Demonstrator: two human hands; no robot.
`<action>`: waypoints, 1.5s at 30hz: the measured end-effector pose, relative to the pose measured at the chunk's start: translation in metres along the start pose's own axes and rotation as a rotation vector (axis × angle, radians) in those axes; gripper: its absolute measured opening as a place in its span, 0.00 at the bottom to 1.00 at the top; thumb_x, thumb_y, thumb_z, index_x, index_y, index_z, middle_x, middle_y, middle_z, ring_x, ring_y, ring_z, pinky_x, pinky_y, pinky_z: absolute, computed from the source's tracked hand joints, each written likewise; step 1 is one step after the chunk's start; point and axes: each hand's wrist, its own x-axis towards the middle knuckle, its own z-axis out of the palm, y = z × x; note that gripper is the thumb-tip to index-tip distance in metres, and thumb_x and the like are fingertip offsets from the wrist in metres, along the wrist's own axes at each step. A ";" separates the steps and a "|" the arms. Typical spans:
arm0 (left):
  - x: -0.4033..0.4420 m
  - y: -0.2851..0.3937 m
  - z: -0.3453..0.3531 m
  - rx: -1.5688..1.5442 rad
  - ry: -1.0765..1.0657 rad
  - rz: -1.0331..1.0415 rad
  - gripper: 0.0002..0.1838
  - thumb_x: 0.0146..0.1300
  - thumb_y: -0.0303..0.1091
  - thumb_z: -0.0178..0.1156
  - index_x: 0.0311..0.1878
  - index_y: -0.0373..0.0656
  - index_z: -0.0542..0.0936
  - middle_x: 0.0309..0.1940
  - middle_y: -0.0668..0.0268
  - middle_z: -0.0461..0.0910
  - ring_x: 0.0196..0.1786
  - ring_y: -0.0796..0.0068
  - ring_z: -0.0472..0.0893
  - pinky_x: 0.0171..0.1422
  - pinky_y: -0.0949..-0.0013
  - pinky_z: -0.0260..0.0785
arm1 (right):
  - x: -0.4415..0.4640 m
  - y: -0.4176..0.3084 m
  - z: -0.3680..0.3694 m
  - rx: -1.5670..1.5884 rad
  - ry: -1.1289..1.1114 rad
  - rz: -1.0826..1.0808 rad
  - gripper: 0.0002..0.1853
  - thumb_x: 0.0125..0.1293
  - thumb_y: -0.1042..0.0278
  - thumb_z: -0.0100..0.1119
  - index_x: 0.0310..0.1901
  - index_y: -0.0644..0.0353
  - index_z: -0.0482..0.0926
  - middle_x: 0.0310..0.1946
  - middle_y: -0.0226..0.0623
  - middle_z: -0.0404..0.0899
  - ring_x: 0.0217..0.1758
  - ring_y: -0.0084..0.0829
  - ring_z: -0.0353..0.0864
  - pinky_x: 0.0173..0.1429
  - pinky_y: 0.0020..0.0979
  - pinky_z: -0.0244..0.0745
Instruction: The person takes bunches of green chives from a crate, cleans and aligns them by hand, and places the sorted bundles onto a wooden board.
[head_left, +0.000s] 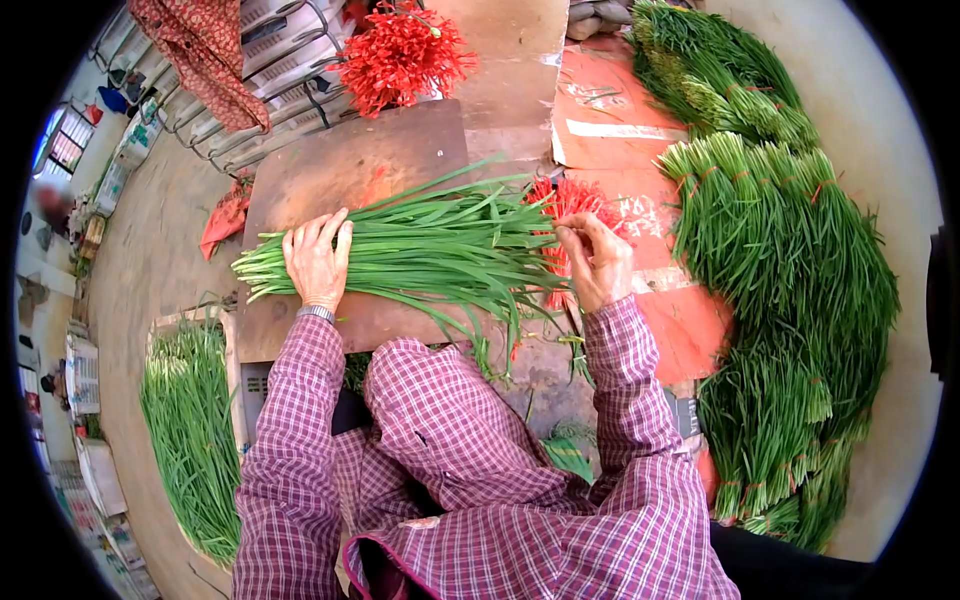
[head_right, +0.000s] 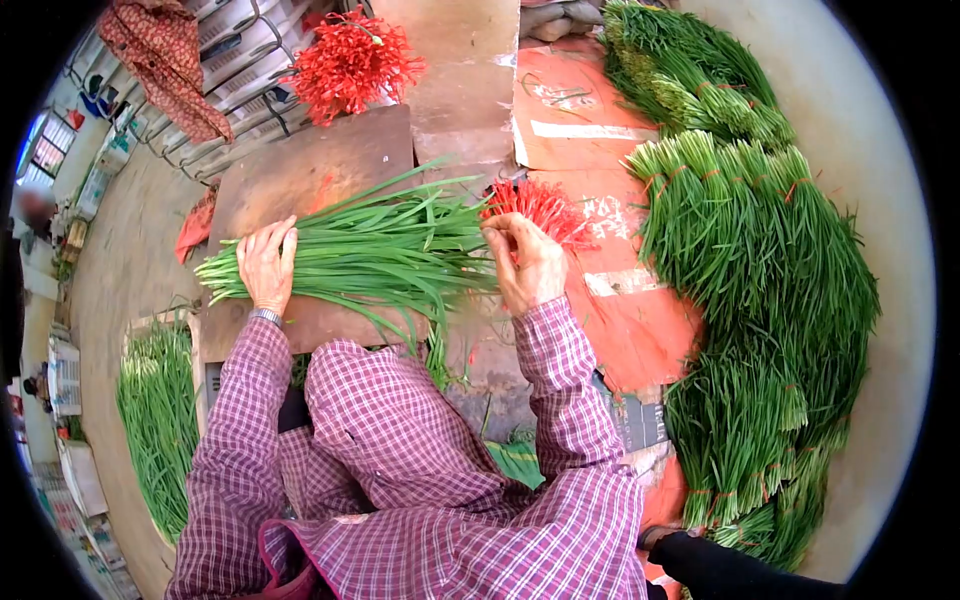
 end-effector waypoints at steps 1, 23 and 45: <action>0.000 0.000 0.000 0.003 -0.006 0.001 0.14 0.67 0.44 0.57 0.49 0.52 0.85 0.44 0.68 0.82 0.51 0.69 0.77 0.65 0.59 0.58 | 0.000 0.003 0.005 0.037 -0.008 -0.025 0.05 0.64 0.68 0.60 0.39 0.59 0.81 0.32 0.41 0.83 0.32 0.36 0.83 0.37 0.34 0.76; -0.001 0.001 0.004 0.004 0.054 0.010 0.11 0.63 0.42 0.62 0.43 0.50 0.86 0.41 0.68 0.83 0.49 0.69 0.78 0.62 0.60 0.61 | 0.029 0.007 0.015 0.246 0.061 0.107 0.11 0.68 0.61 0.58 0.38 0.61 0.83 0.30 0.34 0.82 0.34 0.25 0.81 0.40 0.29 0.75; -0.001 0.000 0.004 0.003 0.046 0.008 0.09 0.62 0.40 0.62 0.42 0.50 0.86 0.40 0.70 0.82 0.48 0.70 0.78 0.62 0.60 0.61 | 0.082 0.052 0.042 -0.259 0.068 0.177 0.12 0.61 0.55 0.58 0.35 0.53 0.84 0.31 0.40 0.84 0.39 0.41 0.84 0.45 0.43 0.76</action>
